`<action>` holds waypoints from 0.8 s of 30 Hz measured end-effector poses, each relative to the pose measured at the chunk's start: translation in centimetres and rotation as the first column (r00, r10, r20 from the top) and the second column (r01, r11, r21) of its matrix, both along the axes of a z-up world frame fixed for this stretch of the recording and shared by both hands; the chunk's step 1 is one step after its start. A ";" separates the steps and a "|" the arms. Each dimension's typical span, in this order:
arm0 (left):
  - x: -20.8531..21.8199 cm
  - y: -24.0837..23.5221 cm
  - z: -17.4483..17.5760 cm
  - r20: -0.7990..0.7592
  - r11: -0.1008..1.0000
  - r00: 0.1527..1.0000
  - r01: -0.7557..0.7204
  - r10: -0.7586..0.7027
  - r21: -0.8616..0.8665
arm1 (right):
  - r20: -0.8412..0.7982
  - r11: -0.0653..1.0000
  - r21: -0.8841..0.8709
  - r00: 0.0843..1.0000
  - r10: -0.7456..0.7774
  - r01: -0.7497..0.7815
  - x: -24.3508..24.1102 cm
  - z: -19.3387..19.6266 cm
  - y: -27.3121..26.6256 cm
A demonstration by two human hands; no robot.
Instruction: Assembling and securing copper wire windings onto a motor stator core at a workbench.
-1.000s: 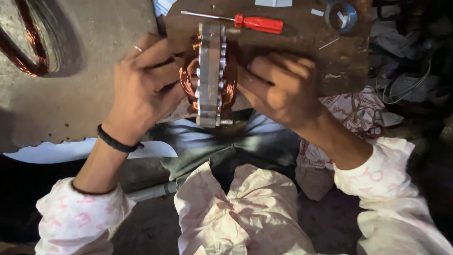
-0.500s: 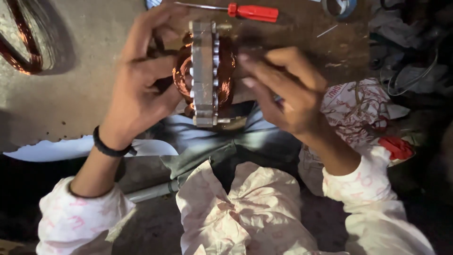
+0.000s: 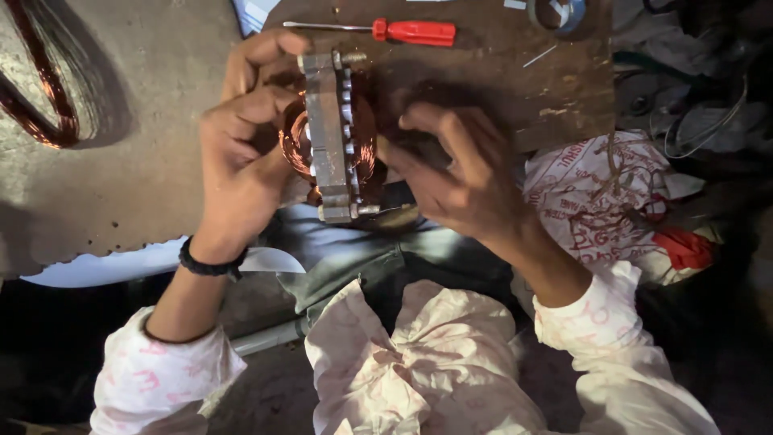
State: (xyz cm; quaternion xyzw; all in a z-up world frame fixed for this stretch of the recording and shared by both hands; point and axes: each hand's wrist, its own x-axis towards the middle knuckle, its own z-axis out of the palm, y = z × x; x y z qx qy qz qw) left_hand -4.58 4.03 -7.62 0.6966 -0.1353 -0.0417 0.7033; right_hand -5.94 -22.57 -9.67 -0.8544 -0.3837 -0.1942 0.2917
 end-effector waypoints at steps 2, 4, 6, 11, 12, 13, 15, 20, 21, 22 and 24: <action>0.3 -0.1 1.1 0.009 0.999 1.000 0.002 -0.002 0.052 | -0.027 0.999 -0.050 1.000 -0.009 0.008 0.0 -0.3 0.2; 0.8 -0.4 2.7 0.164 0.940 0.979 0.061 -0.122 0.335 | -0.023 0.999 -0.023 0.999 -0.034 0.033 0.0 -0.4 0.5; 1.1 -0.4 3.0 0.181 0.904 0.967 0.089 -0.179 0.418 | -0.019 0.999 -0.034 0.999 -0.044 0.043 -0.2 -0.6 0.7; 1.4 -0.4 3.5 0.133 0.896 0.964 0.158 -0.231 0.414 | -0.027 0.996 -0.058 0.997 -0.074 0.072 -0.6 -0.8 0.8; 1.5 -0.4 3.8 0.042 0.912 0.968 0.217 -0.247 0.348 | -0.032 0.996 -0.056 0.996 -0.077 0.075 -0.6 -0.8 0.8; 1.6 -0.5 4.0 -0.047 0.923 0.962 0.270 -0.268 0.275 | -0.037 0.995 -0.054 0.996 -0.081 0.078 -0.7 -0.8 0.8; 1.4 -0.5 4.0 -0.352 0.972 0.921 0.211 -0.164 0.100 | -0.038 0.995 -0.057 0.996 -0.085 0.083 -0.6 -0.6 0.9; 1.7 -0.4 2.5 -0.036 0.978 0.981 0.192 -0.190 0.083 | -0.045 0.996 -0.058 0.996 -0.075 0.073 -0.7 -0.9 0.8; 1.8 -0.2 2.3 0.061 0.961 0.978 0.182 -0.199 0.210 | -0.047 0.996 -0.055 0.996 -0.079 0.076 -0.7 -1.0 0.8; 1.9 0.0 2.1 0.154 0.930 0.963 0.161 -0.221 0.331 | -0.050 0.995 -0.051 0.995 -0.084 0.082 -0.7 -1.1 0.8; 2.0 -0.2 2.5 0.133 0.943 0.965 0.184 -0.227 0.276 | -0.052 0.996 -0.041 0.995 -0.082 0.080 -0.7 -1.0 0.8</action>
